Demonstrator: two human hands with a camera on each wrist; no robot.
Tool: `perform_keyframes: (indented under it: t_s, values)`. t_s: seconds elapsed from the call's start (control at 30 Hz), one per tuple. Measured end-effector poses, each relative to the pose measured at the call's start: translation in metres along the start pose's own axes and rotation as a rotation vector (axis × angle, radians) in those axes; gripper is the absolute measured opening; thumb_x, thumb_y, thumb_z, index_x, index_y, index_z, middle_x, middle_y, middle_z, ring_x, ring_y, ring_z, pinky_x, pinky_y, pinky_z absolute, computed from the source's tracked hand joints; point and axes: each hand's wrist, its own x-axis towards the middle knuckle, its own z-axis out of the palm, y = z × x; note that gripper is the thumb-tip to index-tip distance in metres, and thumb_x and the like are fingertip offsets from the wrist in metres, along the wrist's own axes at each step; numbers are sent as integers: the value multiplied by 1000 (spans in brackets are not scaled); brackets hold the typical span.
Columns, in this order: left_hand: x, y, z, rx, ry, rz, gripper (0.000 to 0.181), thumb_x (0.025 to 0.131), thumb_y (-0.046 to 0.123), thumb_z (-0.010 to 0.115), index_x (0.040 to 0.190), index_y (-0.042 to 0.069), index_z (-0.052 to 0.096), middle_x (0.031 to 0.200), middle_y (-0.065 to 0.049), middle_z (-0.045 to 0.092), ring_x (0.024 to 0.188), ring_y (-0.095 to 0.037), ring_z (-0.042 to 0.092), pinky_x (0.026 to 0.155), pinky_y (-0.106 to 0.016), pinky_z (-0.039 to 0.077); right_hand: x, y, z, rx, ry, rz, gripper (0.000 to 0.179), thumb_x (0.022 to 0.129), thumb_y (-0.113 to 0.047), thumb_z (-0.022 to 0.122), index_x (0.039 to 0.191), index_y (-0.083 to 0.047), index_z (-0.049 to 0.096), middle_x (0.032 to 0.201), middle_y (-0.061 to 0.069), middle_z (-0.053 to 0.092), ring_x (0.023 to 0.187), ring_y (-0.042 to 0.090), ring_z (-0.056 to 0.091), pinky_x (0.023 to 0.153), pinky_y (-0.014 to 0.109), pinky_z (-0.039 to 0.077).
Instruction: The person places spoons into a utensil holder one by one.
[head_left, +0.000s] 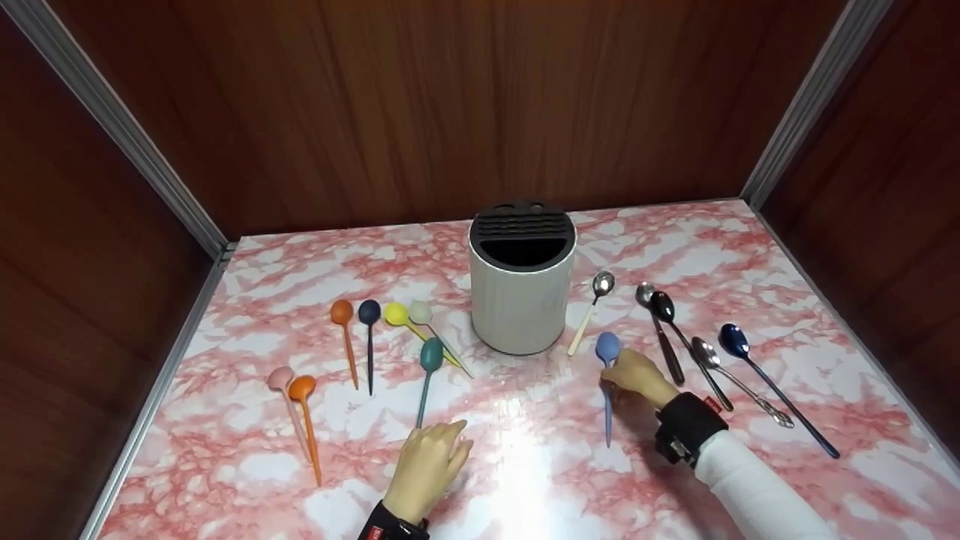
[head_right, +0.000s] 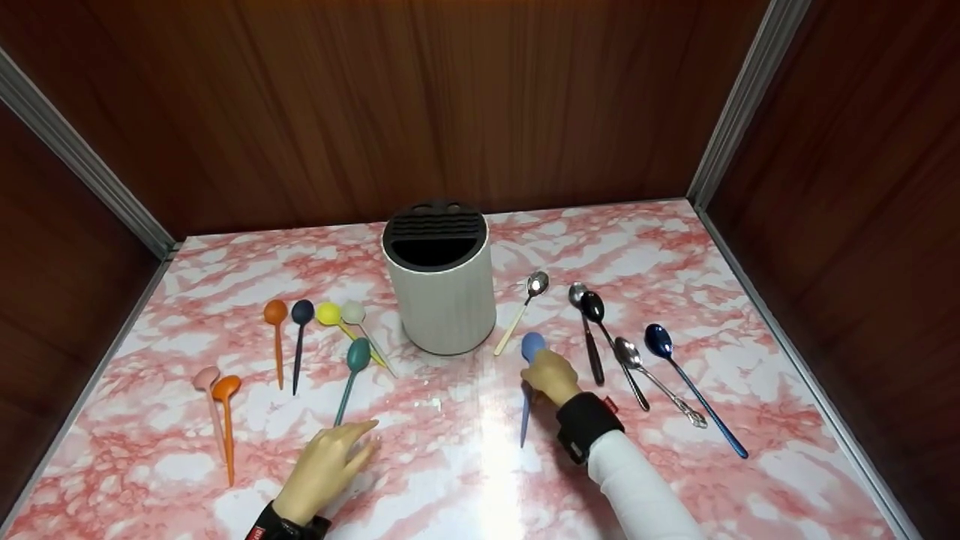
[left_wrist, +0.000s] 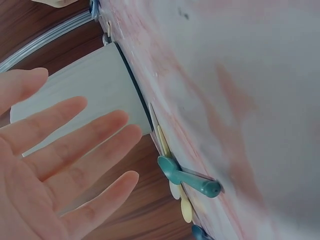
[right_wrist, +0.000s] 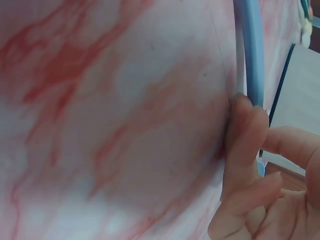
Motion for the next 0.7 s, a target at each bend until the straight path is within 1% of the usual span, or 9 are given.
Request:
perform_keyframes:
  t_s: [0.13,0.27,0.37,0.5,0.57,0.63,0.7]
  values:
    - [0,0,1,5,1,3,21,86,15,70,100,-1,71,87,-11,71,78,-27,67,69,-39,51,0,0,0,26,-11,-14,17,79,-5,59,62,-4,59,50,-3,54,43,7,52,46,20,41]
    - [0,0,2,6,-2,2,21,86,15,70,100,-1,71,87,-11,71,78,-27,68,68,-38,50,-3,-1,-3,41,-8,-23,16,79,-5,60,63,-4,58,52,-2,54,45,8,52,48,21,43]
    - [0,0,1,7,-2,4,21,86,14,70,100,-1,71,86,-11,70,77,-27,67,68,-38,50,-5,-3,-7,64,-5,-11,16,80,-5,61,64,-5,55,56,0,53,47,9,51,48,22,44]
    - [1,0,1,5,-2,9,21,86,14,70,100,-2,71,86,-11,70,76,-28,67,68,-38,50,-7,-8,-13,50,2,-24,22,83,-6,61,65,-9,49,60,-1,48,49,9,45,46,19,39]
    - [0,1,1,1,-9,7,21,86,13,70,101,-2,71,86,-12,70,77,-28,67,69,-39,50,-8,-11,-18,47,1,-32,22,85,-7,61,66,-8,49,61,-1,47,50,9,44,46,19,37]
    - [0,1,1,-4,-18,1,21,86,13,70,101,-2,71,87,-12,70,78,-28,67,70,-40,50,-9,-14,-22,47,4,-34,21,87,-9,61,68,-5,52,61,1,51,50,11,48,45,19,38]
    - [0,1,0,-12,-27,-6,21,86,13,70,101,-1,71,87,-11,70,79,-28,67,71,-40,50,-11,-17,-28,65,-1,-40,20,90,-11,60,74,-1,57,62,4,58,51,16,56,45,21,42]
